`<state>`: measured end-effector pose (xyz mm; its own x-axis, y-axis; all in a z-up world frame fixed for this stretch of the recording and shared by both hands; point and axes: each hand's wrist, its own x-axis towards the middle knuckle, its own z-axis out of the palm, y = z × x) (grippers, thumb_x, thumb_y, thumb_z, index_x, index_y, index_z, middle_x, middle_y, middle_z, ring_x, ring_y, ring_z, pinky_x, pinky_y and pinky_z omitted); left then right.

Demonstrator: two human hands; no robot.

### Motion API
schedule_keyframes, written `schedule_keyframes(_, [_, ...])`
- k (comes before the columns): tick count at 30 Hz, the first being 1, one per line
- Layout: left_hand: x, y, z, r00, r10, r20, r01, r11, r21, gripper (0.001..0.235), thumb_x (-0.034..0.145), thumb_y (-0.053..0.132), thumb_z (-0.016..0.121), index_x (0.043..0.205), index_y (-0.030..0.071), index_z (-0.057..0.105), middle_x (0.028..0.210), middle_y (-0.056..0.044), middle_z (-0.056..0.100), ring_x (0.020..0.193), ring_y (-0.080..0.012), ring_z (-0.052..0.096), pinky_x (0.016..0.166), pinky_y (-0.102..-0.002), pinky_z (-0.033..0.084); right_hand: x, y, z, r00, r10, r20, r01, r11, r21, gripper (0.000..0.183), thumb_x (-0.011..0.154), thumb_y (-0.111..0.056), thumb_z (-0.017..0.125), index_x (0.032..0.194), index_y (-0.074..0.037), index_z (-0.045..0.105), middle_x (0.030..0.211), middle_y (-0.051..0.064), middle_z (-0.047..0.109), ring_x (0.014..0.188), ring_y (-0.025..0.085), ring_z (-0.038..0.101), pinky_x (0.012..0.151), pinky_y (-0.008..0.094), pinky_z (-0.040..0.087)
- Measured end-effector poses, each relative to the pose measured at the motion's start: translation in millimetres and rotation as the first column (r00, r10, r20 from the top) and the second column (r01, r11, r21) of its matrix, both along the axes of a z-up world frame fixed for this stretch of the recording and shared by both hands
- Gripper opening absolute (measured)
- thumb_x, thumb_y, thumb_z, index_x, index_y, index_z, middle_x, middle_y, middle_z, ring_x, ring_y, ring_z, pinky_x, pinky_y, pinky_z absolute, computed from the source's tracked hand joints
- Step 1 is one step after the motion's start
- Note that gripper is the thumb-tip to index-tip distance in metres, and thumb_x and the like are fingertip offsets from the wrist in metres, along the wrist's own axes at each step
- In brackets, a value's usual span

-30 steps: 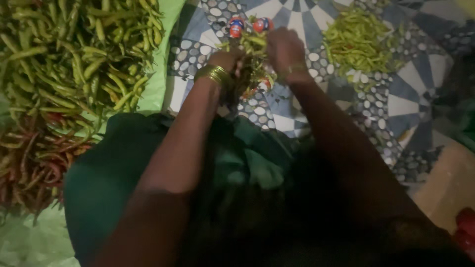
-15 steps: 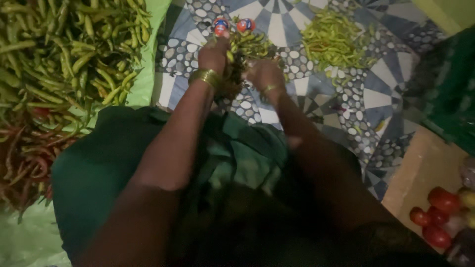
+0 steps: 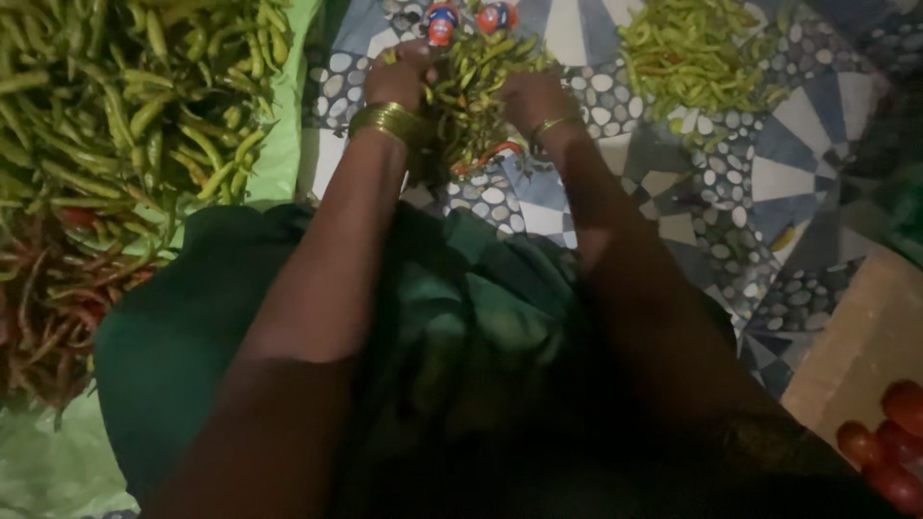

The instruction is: The person sits on the floor and sorts green chilies by hand, separating them into piles. The hands pick up chilies from a large pile and place them into smaller piles on the patterned floor.

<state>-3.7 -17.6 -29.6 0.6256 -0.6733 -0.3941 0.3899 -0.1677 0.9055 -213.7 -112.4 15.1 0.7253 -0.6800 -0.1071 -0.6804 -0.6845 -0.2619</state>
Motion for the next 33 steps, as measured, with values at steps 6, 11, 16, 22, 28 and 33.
schedule_keyframes(6, [-31, 17, 31, 0.905, -0.405, 0.131, 0.391, 0.912, 0.122, 0.035, 0.084, 0.028, 0.081, 0.104, 0.001, 0.071, 0.081, -0.007, 0.075, 0.068, -0.016, 0.067, 0.063, -0.034, 0.055, -28, 31, 75, 0.878, -0.348, 0.329, 0.195, 0.887, 0.419, 0.021, 0.094, -0.008, 0.06, 0.108, -0.01, 0.076, 0.096, 0.011, 0.077, 0.072, 0.018, 0.07, 0.066, 0.032, 0.058])
schedule_keyframes(11, [-72, 33, 76, 0.885, -0.465, -0.012, 0.464, 0.882, 0.083, 0.028, 0.085, 0.026, 0.08, 0.097, 0.002, 0.07, 0.076, -0.006, 0.07, 0.061, -0.0156, 0.065, 0.057, -0.034, 0.055, -34, 65, 87, 0.7, -0.454, 0.551, -0.077, 0.72, 0.69, 0.02, 0.09, -0.001, 0.068, 0.11, 0.001, 0.069, 0.097, 0.011, 0.075, 0.083, 0.018, 0.074, 0.072, 0.031, 0.062])
schedule_keyframes(16, [-65, 39, 87, 0.946, -0.322, -0.029, 0.319, 0.944, -0.089, 0.019, 0.087, 0.024, 0.075, 0.089, 0.008, 0.066, 0.069, -0.006, 0.066, 0.056, -0.016, 0.061, 0.051, -0.033, 0.05, -27, 66, 75, 0.663, -0.426, 0.616, -0.177, 0.71, 0.682, 0.021, 0.091, 0.0, 0.072, 0.112, 0.003, 0.068, 0.1, 0.011, 0.075, 0.091, 0.017, 0.075, 0.081, 0.029, 0.061])
schedule_keyframes(22, [-48, 17, 53, 0.926, -0.351, 0.135, 0.354, 0.935, 0.002, 0.021, 0.087, 0.025, 0.077, 0.088, 0.005, 0.07, 0.073, -0.007, 0.07, 0.06, -0.0142, 0.063, 0.057, -0.032, 0.051, -29, 49, 64, 0.737, -0.502, 0.452, 0.061, 0.716, 0.696, 0.016, 0.09, -0.007, 0.074, 0.106, -0.001, 0.074, 0.091, 0.01, 0.076, 0.078, 0.018, 0.071, 0.069, 0.03, 0.058])
schedule_keyframes(28, [4, -8, 15, 0.918, -0.06, 0.391, 0.075, 0.997, -0.023, 0.031, 0.094, 0.034, 0.07, 0.096, 0.004, 0.075, 0.078, -0.009, 0.076, 0.066, -0.0167, 0.068, 0.062, -0.033, 0.053, -44, 14, 48, 0.995, -0.096, 0.028, 0.098, 0.992, -0.081, 0.009, 0.09, -0.015, 0.073, 0.093, -0.01, 0.08, 0.095, 0.018, 0.073, 0.083, 0.035, 0.067, 0.076, 0.049, 0.054])
schedule_keyframes(33, [11, -8, 18, 0.957, 0.189, 0.221, -0.146, 0.97, -0.196, 0.033, 0.081, 0.033, 0.077, 0.093, 0.002, 0.074, 0.079, -0.01, 0.078, 0.066, -0.0167, 0.07, 0.058, -0.035, 0.057, -5, 64, 11, 0.952, 0.258, 0.164, -0.188, 0.917, -0.351, 0.014, 0.092, -0.009, 0.066, 0.096, -0.014, 0.078, 0.105, 0.01, 0.072, 0.102, 0.033, 0.064, 0.088, 0.048, 0.053])
